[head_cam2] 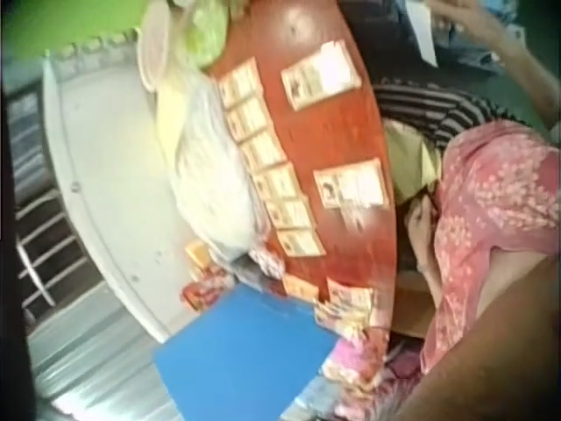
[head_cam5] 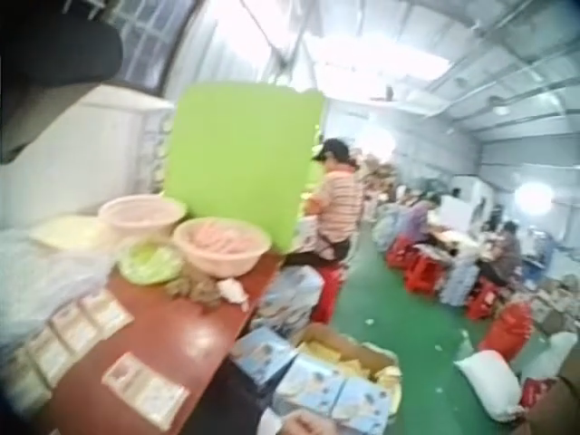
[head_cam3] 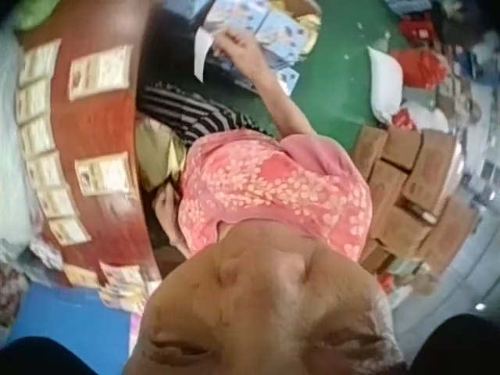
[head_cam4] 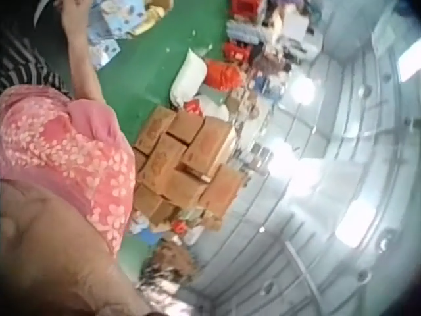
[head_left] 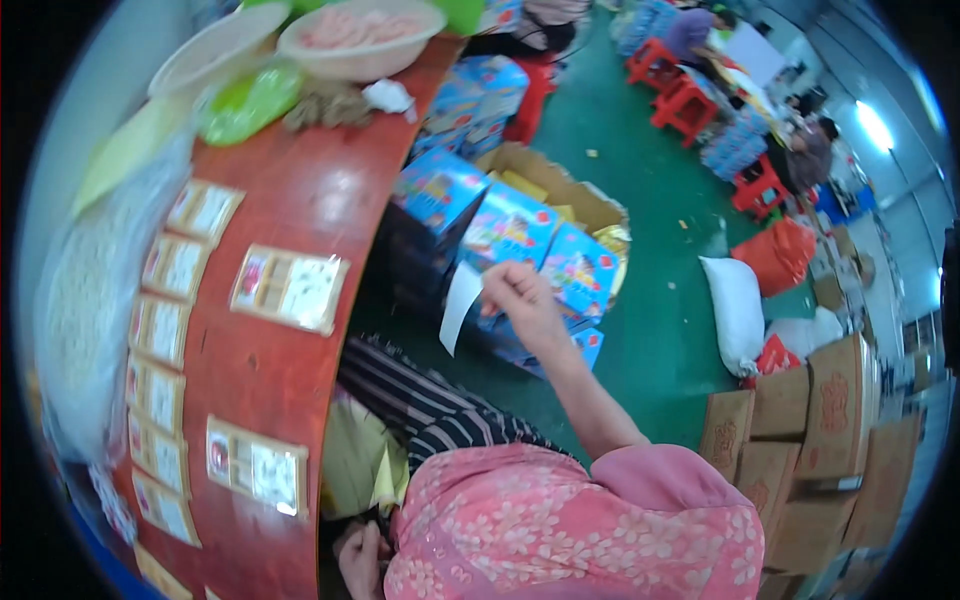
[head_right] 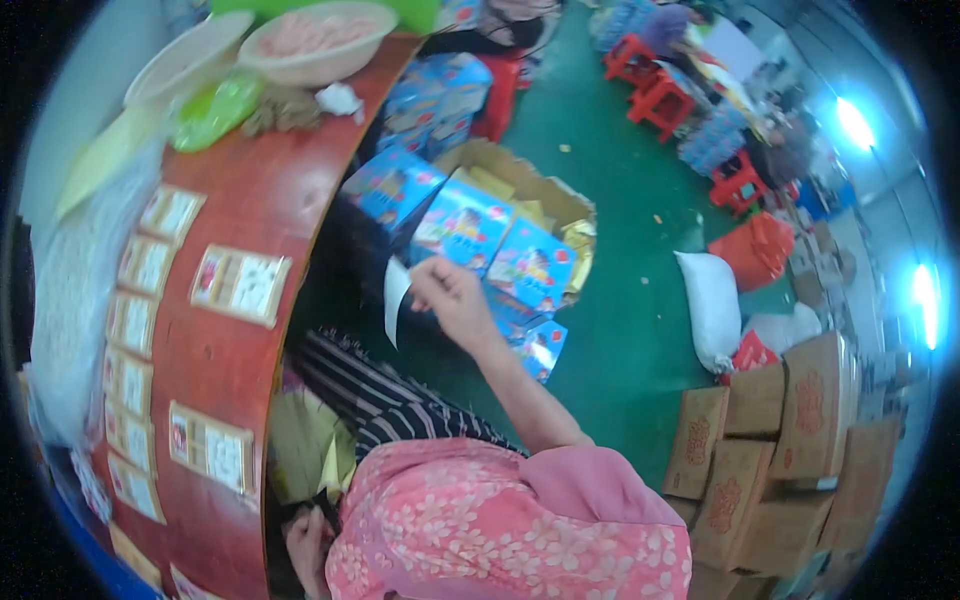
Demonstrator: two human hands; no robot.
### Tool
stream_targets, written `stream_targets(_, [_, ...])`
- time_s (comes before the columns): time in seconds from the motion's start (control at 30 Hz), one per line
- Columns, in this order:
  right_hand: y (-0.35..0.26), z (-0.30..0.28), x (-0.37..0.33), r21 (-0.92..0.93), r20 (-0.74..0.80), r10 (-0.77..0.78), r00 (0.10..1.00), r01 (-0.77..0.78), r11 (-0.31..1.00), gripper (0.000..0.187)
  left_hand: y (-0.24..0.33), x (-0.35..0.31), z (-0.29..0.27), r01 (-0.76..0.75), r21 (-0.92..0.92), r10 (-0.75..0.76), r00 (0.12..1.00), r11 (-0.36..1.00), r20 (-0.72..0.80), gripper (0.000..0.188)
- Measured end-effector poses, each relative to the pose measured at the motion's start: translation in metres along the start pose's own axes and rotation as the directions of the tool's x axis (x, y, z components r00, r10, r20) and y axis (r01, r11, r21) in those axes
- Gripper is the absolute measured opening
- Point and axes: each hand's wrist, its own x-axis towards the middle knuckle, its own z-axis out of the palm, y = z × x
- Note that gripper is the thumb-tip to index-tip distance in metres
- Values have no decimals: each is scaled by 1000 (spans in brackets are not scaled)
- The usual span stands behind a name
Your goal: Applying labels to small plastic trays containing candy.
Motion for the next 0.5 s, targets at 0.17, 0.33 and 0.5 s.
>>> stream_targets(0.17, [-35,-11,-18,-129,56,-89,994,96,987,10,108,-36,19,-145,-263,222,931,954,290,17])
stream_targets(0.33, [-68,11,-42,-356,252,-287,924,365,860,6,118,-11,51,-328,-360,428,870,873,246,20])
stream_targets(0.5, [-73,48,-70,-371,328,-487,809,585,722,6,130,16,73,-285,-476,461,833,832,306,24])
